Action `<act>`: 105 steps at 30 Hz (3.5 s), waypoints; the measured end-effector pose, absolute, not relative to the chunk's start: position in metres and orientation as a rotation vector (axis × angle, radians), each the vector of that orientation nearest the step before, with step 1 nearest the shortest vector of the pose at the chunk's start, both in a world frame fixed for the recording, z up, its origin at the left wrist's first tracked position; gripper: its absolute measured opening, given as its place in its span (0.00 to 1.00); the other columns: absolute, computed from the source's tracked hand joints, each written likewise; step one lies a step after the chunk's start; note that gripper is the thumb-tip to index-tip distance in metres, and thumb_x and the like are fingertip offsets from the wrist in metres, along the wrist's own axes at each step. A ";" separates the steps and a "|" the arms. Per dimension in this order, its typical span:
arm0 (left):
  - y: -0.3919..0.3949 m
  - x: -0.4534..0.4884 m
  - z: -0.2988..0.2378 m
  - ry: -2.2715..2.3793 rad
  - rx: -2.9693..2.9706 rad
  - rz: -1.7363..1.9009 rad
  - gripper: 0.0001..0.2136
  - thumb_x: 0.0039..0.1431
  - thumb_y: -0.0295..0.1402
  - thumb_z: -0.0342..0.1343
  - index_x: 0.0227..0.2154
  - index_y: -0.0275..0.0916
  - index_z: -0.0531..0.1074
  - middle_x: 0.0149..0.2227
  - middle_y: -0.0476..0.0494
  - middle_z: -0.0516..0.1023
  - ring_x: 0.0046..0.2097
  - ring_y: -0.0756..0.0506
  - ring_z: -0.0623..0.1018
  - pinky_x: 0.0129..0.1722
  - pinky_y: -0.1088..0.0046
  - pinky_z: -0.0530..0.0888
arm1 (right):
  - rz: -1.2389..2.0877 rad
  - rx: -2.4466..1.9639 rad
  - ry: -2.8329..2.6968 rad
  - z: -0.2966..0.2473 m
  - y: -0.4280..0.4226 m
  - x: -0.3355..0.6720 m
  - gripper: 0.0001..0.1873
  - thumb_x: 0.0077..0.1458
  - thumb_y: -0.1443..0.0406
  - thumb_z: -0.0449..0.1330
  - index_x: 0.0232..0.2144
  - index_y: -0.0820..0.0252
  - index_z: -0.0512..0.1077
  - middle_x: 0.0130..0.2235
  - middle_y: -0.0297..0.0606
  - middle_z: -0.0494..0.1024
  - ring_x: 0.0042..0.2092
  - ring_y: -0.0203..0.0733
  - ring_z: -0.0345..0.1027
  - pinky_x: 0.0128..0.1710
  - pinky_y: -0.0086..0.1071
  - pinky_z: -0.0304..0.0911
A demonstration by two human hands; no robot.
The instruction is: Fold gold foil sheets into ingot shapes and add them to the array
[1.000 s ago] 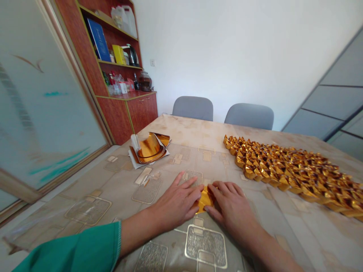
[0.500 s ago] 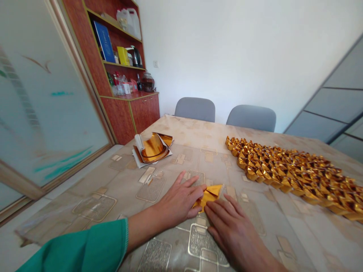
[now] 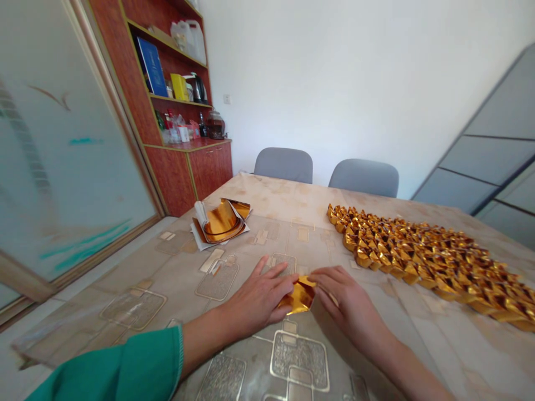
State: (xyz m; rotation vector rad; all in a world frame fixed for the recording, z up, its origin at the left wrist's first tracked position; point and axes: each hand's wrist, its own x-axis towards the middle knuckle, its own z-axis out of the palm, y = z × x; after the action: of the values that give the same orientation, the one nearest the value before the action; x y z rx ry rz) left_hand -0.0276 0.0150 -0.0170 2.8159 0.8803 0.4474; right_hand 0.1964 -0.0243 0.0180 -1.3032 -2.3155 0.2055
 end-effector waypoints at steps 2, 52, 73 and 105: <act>0.015 -0.027 -0.017 0.876 2.822 0.454 0.07 0.64 0.34 0.54 0.43 0.40 0.69 0.61 0.41 0.70 0.66 0.35 0.61 0.63 0.37 0.48 | 0.233 -1.313 -2.344 0.014 -0.001 0.195 0.11 0.63 0.71 0.53 0.38 0.57 0.76 0.41 0.40 0.78 0.44 0.45 0.69 0.45 0.38 0.65; -0.016 -0.039 -0.002 0.560 2.870 0.616 0.08 0.65 0.31 0.50 0.33 0.37 0.73 0.36 0.44 0.78 0.36 0.46 0.75 0.36 0.71 0.72 | 0.693 -1.144 -2.394 0.011 -0.016 0.209 0.09 0.66 0.62 0.56 0.38 0.54 0.77 0.35 0.34 0.79 0.38 0.39 0.70 0.40 0.33 0.63; -0.020 -0.036 0.001 0.561 2.933 0.539 0.12 0.65 0.32 0.52 0.49 0.37 0.71 0.49 0.41 0.77 0.41 0.44 0.75 0.41 0.67 0.73 | 0.639 -1.256 -2.316 0.000 -0.013 0.201 0.03 0.61 0.67 0.61 0.33 0.57 0.73 0.34 0.34 0.74 0.39 0.41 0.66 0.40 0.34 0.58; -0.019 -0.035 0.005 0.570 2.991 0.382 0.08 0.60 0.34 0.57 0.41 0.38 0.71 0.52 0.41 0.73 0.44 0.42 0.71 0.44 0.66 0.68 | 0.471 -1.443 -2.351 0.001 -0.013 0.195 0.05 0.62 0.70 0.57 0.32 0.58 0.68 0.35 0.34 0.73 0.38 0.41 0.65 0.39 0.34 0.57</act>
State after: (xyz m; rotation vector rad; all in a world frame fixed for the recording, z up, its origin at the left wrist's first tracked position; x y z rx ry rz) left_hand -0.0346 -0.0194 0.0049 2.9911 0.5702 0.3824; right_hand 0.1948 -0.0131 0.0005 -1.4431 -2.3509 0.4706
